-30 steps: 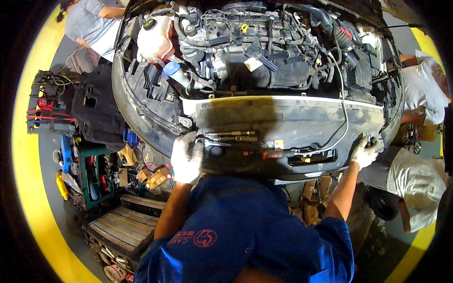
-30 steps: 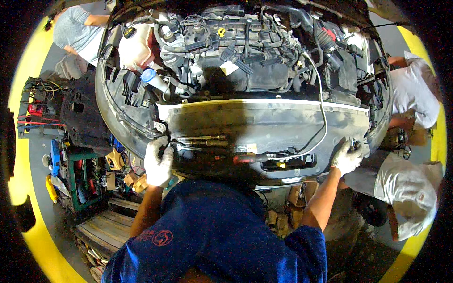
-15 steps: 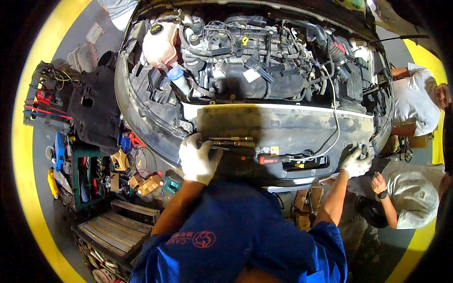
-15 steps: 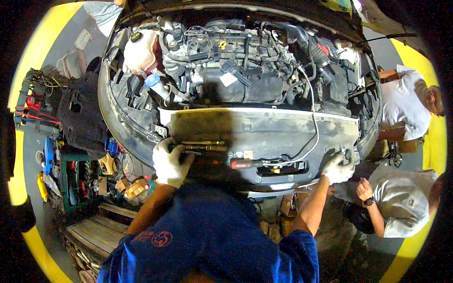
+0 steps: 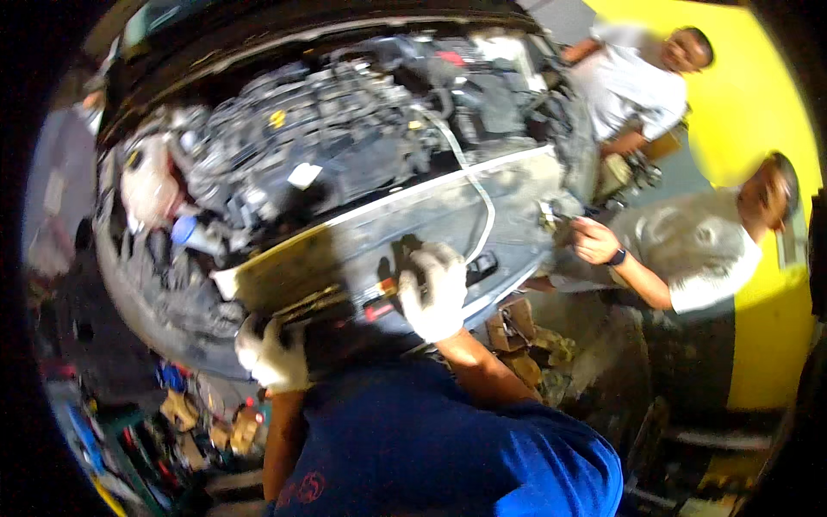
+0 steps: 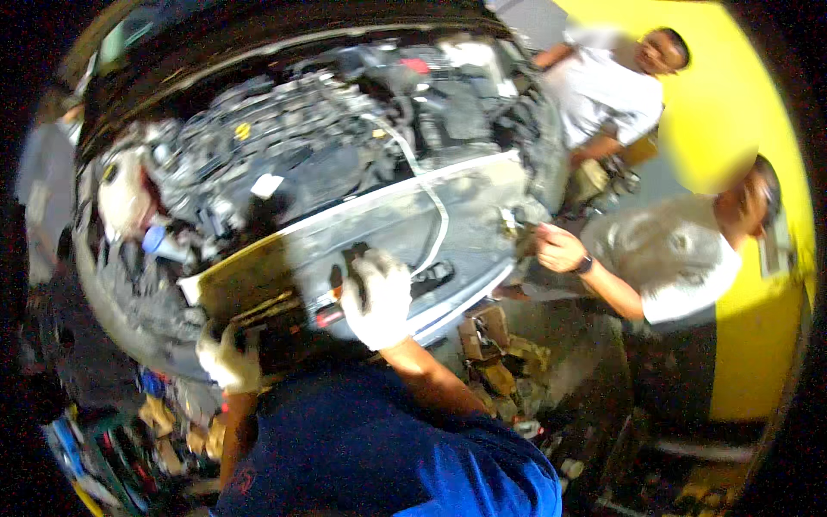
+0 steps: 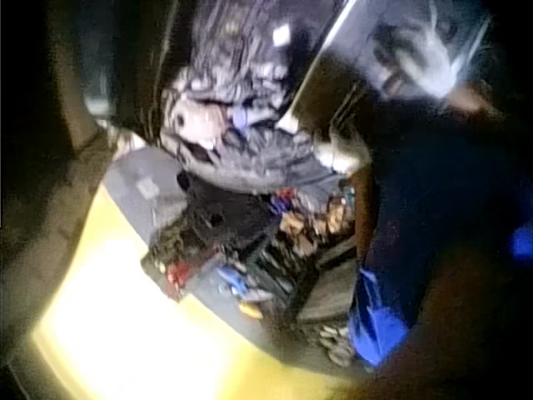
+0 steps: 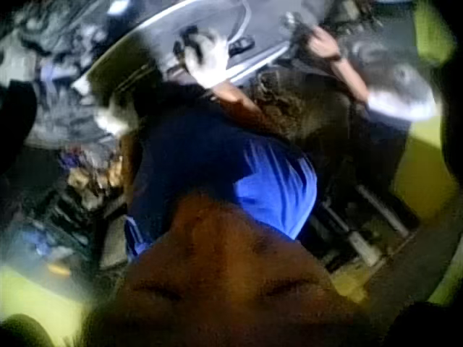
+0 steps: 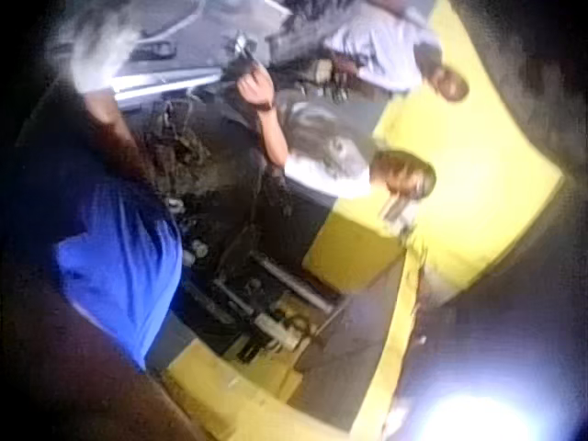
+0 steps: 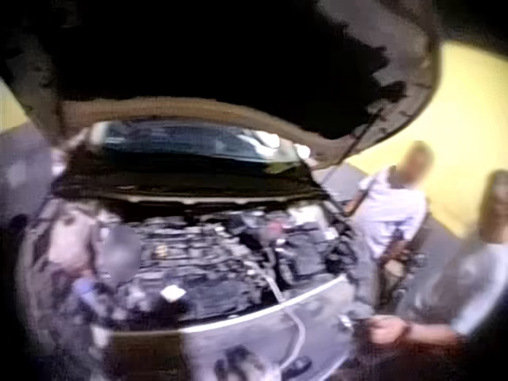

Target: The person removes ignition coils and spark plugs from a car engine using hand tools, replaces them with new components, and reinstalls the coils.

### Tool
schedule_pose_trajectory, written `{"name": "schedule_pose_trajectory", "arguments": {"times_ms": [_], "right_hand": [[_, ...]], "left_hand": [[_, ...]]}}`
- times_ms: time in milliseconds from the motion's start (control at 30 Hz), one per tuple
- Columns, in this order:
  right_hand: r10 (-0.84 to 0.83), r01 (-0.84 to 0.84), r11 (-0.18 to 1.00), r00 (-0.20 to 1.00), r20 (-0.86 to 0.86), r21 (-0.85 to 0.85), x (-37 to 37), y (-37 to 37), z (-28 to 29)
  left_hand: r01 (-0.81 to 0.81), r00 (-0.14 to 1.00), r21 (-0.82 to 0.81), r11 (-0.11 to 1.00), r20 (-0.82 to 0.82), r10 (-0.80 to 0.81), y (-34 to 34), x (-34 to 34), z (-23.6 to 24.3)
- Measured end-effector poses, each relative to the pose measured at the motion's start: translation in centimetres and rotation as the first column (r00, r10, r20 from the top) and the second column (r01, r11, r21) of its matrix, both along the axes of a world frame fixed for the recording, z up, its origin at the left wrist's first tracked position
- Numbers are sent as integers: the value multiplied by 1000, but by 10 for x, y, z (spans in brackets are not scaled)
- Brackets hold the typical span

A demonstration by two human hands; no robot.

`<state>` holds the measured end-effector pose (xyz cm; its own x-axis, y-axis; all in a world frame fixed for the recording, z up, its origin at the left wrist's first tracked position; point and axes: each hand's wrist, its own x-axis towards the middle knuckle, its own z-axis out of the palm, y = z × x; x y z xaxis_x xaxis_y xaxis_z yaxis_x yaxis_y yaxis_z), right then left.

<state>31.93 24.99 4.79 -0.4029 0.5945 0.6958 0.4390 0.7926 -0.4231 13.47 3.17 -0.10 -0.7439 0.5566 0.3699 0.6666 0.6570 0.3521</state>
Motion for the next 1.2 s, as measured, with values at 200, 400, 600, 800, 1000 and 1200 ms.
{"name": "schedule_pose_trajectory", "arguments": {"times_ms": [200,400,600,800,1000,1200], "right_hand": [[-610,610,792,792,-1,-13,98,85,-21],[-364,365,930,931,30,-47,76,46,-20],[191,-144,968,954,233,-204,-18,-27,-27],[346,-206,919,830,436,-337,-54,-43,-30],[340,-148,895,837,429,-420,-63,-51,-28],[368,-149,890,794,485,-431,-63,-48,-33]], "left_hand": [[61,998,-3,998,35,-61,19,-3,4],[-3,1000,16,1000,29,2,8,4,-7],[-4,998,-113,994,61,11,14,-6,3],[-22,994,-55,998,102,28,11,-2,8],[11,991,5,1000,133,-11,15,-3,6],[51,988,146,988,139,-72,14,3,8]]}}
